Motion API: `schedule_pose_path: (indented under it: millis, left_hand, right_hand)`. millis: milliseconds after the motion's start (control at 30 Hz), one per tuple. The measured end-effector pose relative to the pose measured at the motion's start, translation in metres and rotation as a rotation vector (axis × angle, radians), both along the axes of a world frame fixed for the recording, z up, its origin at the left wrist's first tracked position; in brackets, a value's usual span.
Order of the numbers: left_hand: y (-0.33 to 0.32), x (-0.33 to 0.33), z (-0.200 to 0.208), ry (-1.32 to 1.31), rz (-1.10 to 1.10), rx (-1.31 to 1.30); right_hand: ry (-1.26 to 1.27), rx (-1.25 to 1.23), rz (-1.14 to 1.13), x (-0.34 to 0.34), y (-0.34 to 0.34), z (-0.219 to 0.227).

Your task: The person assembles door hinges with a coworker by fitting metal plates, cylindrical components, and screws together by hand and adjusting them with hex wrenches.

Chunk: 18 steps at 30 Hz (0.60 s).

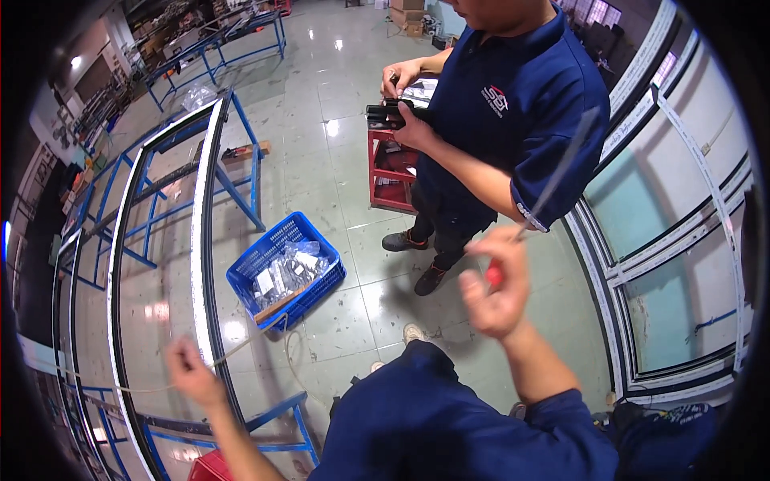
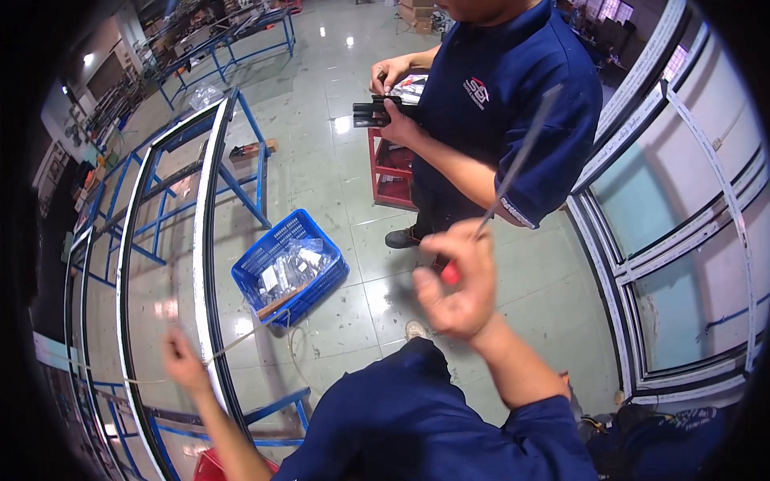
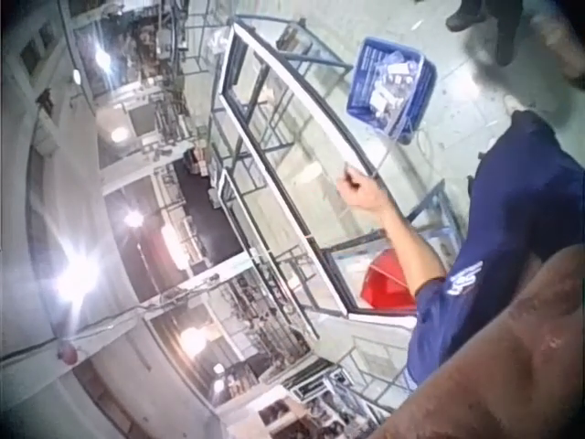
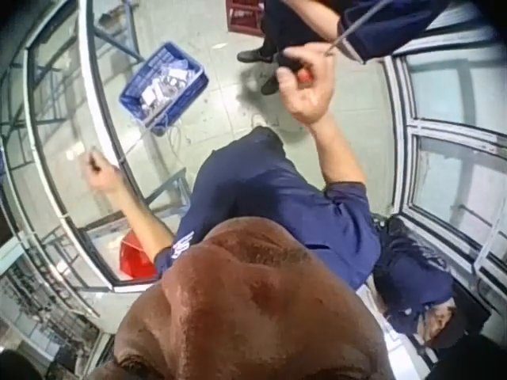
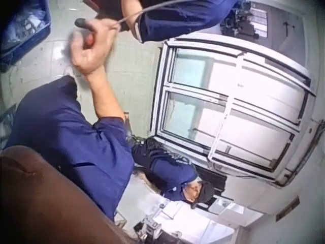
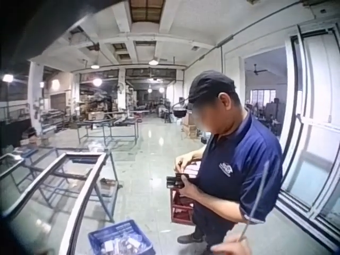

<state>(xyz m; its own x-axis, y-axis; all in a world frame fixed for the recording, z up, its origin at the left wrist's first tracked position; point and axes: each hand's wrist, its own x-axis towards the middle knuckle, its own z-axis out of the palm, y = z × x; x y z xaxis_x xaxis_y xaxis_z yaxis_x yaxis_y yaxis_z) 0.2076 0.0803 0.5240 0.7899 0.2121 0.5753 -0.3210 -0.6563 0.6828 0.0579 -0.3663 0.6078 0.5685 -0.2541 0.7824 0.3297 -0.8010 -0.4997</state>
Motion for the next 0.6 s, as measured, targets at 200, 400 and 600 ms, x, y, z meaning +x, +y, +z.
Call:
schedule_pose_path:
  millis: [200,400,600]
  left_hand:
    - [0.068,-0.129,-0.307,0.693,0.099,-0.036]
    - [0.094,-0.194,-0.326,1.085,-0.029,0.318]
    - [0.072,-0.12,-0.307,1.042,-0.002,0.264]
  right_hand:
    - [0.363,0.245,0.093,-0.034,0.048,-0.09]
    - [0.424,0.061,0.335,-0.028,0.072,-0.115]
    - [0.422,0.035,0.413,-0.006,0.08,-0.106]
